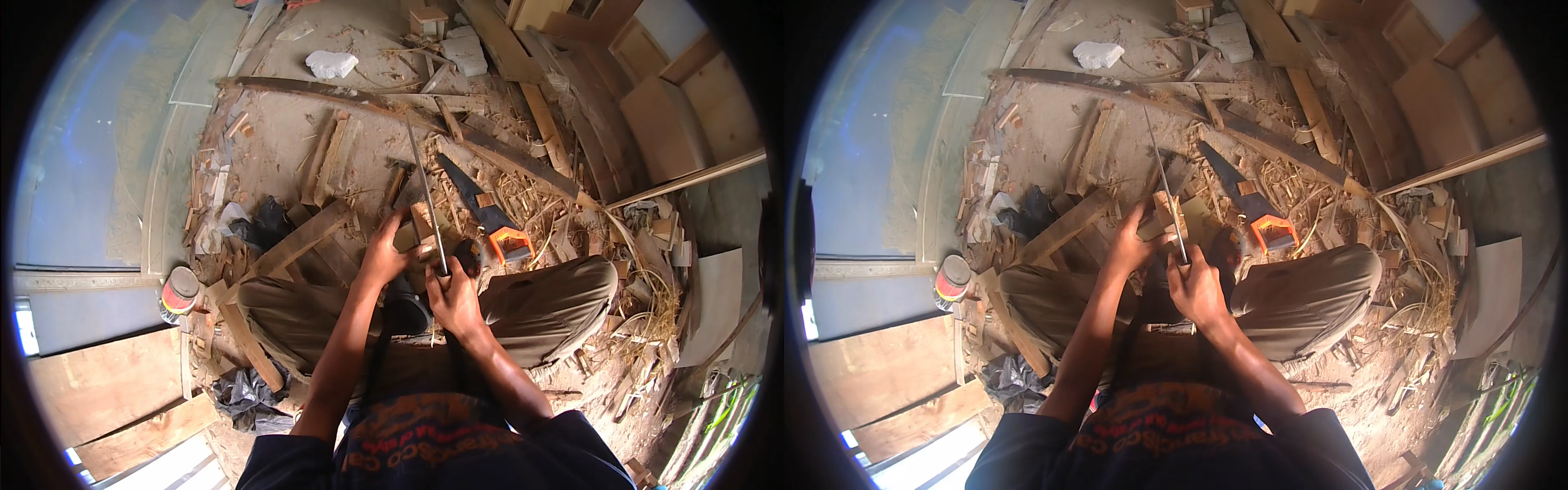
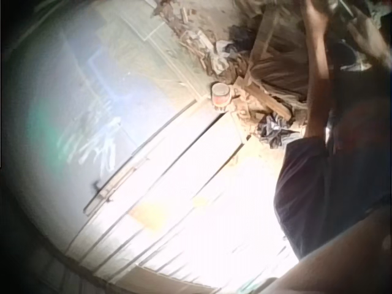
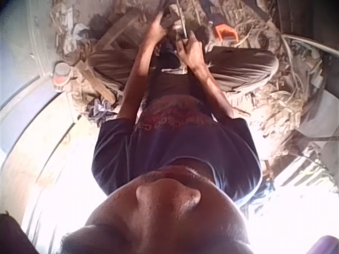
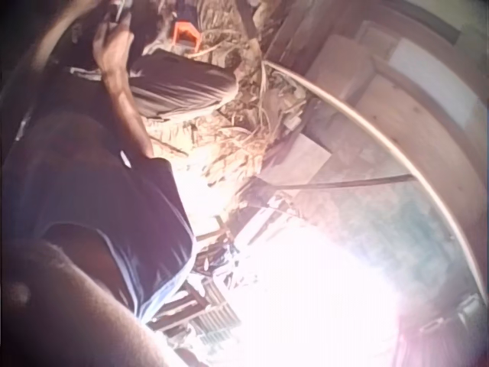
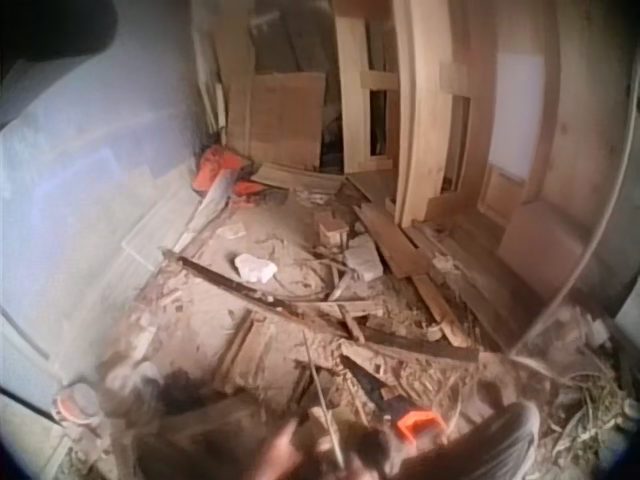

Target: The person sits on the floor and uses a metal file to shape a small block of wood. They repeatedly file the edges and corners, turning the block to work on different sides. The person then uses a larger wooden block to rub against the filed piece, likely to smooth the surface.

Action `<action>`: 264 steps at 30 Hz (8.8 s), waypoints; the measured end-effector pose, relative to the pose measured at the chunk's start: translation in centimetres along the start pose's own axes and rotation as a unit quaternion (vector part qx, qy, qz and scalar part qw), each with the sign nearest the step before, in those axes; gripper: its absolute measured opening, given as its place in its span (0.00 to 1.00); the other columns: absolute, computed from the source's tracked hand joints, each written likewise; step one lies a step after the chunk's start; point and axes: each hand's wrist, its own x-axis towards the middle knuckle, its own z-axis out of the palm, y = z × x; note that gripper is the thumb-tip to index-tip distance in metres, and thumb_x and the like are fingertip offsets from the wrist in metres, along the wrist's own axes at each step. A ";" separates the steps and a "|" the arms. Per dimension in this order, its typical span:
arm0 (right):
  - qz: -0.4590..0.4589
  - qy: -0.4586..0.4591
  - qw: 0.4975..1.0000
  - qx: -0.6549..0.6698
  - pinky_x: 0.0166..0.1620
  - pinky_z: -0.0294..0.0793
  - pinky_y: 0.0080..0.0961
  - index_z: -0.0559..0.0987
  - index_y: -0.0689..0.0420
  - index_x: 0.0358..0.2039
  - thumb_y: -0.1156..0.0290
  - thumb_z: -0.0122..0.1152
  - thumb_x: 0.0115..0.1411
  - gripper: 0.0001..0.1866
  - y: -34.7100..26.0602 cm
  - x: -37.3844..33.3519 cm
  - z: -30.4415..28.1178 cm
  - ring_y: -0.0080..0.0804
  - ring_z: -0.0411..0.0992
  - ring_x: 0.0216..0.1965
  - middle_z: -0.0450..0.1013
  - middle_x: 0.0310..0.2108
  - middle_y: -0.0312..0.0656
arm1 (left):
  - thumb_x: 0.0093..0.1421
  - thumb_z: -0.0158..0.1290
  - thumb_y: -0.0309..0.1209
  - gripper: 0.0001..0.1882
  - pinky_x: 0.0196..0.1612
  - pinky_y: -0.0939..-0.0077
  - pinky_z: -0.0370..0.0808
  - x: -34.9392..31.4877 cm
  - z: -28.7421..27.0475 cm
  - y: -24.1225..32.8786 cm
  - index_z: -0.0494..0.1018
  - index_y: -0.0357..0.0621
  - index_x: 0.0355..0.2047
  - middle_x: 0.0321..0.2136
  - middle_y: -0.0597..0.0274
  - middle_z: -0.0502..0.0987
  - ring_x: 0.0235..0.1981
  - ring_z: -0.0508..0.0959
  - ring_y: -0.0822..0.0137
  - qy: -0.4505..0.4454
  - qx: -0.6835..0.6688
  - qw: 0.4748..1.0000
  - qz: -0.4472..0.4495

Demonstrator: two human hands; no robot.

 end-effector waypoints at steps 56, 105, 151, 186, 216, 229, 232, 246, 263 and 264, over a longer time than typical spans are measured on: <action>0.022 -0.008 1.000 -0.001 0.23 0.67 0.24 0.75 0.64 0.41 0.69 0.62 0.66 0.11 -1.9 -2.4 -2.6 0.14 0.69 0.18 0.70 0.13 0.43 | 0.48 0.74 0.38 0.36 0.54 0.56 0.77 -1.0 -0.2 3.5 0.72 0.37 0.53 0.49 0.45 0.78 0.52 0.78 0.44 0.027 0.042 0.998 0.048; 0.033 -0.010 0.999 -0.027 0.26 0.74 0.31 0.73 0.62 0.41 0.67 0.60 0.65 0.11 1.8 -2.7 -1.4 0.33 0.80 0.20 0.74 0.14 0.47 | 0.52 0.70 0.35 0.41 0.62 0.56 0.71 -1.9 1.9 -2.3 0.65 0.37 0.64 0.61 0.40 0.68 0.61 0.70 0.39 -0.035 0.061 0.996 0.058; -0.043 0.046 0.998 0.029 0.27 0.69 0.20 0.75 0.61 0.38 0.74 0.63 0.64 0.06 -0.6 -4.1 -1.3 0.13 0.66 0.23 0.70 0.17 0.35 | 0.49 0.66 0.33 0.36 0.70 0.49 0.58 -0.6 0.7 2.2 0.68 0.41 0.59 0.55 0.46 0.75 0.60 0.71 0.43 -0.051 -0.001 0.998 -0.043; -0.075 0.012 0.996 -0.037 0.28 0.77 0.39 0.73 0.60 0.40 0.71 0.61 0.62 0.10 5.5 -0.4 0.9 0.53 0.80 0.27 0.75 0.19 0.54 | 0.39 0.76 0.48 0.70 0.70 0.26 0.44 -2.0 3.4 -7.7 0.43 0.50 0.75 0.73 0.51 0.51 0.75 0.49 0.49 -0.076 0.214 0.973 -0.037; -0.022 0.032 0.999 0.009 0.23 0.66 0.24 0.74 0.60 0.37 0.73 0.61 0.64 0.06 6.5 0.1 1.0 0.12 0.66 0.20 0.69 0.14 0.36 | 0.42 0.75 0.43 0.63 0.69 0.42 0.59 -1.8 3.9 -7.5 0.50 0.42 0.72 0.65 0.42 0.66 0.64 0.69 0.43 -0.093 0.160 0.980 -0.068; -0.004 -0.003 0.999 0.038 0.21 0.62 0.21 0.73 0.62 0.38 0.74 0.61 0.64 0.07 6.0 -0.5 1.4 0.10 0.64 0.20 0.70 0.14 0.36 | 0.48 0.70 0.37 0.38 0.55 0.56 0.76 -2.8 5.7 -11.9 0.71 0.44 0.59 0.54 0.45 0.77 0.52 0.78 0.42 -0.080 0.096 0.991 0.039; 0.030 -0.025 0.999 0.014 0.22 0.64 0.22 0.73 0.62 0.38 0.73 0.60 0.64 0.07 6.0 -0.5 1.0 0.11 0.64 0.20 0.70 0.16 0.33 | 0.53 0.68 0.32 0.24 0.54 0.61 0.77 -2.1 5.2 -6.5 0.78 0.44 0.51 0.51 0.51 0.79 0.50 0.80 0.48 -0.053 -0.043 0.997 -0.019; 0.071 -0.141 0.935 0.317 0.18 0.63 0.19 0.74 0.60 0.39 0.74 0.59 0.68 0.04 6.0 -0.9 1.8 0.16 0.63 0.14 0.67 0.17 0.30 | 0.58 0.60 0.23 0.26 0.58 0.60 0.75 -2.9 2.8 -7.9 0.71 0.37 0.57 0.53 0.51 0.77 0.54 0.78 0.52 -0.095 -0.062 0.987 -0.113; 0.042 0.048 0.982 0.178 0.22 0.56 0.18 0.74 0.60 0.37 0.67 0.63 0.68 0.10 5.3 -0.1 1.1 0.10 0.57 0.20 0.65 0.16 0.26 | 0.67 0.60 0.37 0.23 0.50 0.57 0.82 -2.5 -0.5 4.8 0.71 0.38 0.57 0.47 0.58 0.79 0.49 0.80 0.65 0.131 -0.290 0.908 -0.272; 0.040 0.052 0.986 0.155 0.22 0.56 0.18 0.73 0.60 0.36 0.67 0.64 0.68 0.11 5.7 0.4 0.7 0.10 0.57 0.20 0.64 0.16 0.25 | 0.68 0.59 0.38 0.21 0.51 0.54 0.82 -2.6 -0.7 4.7 0.72 0.40 0.56 0.48 0.58 0.79 0.51 0.80 0.64 0.130 -0.287 0.908 -0.275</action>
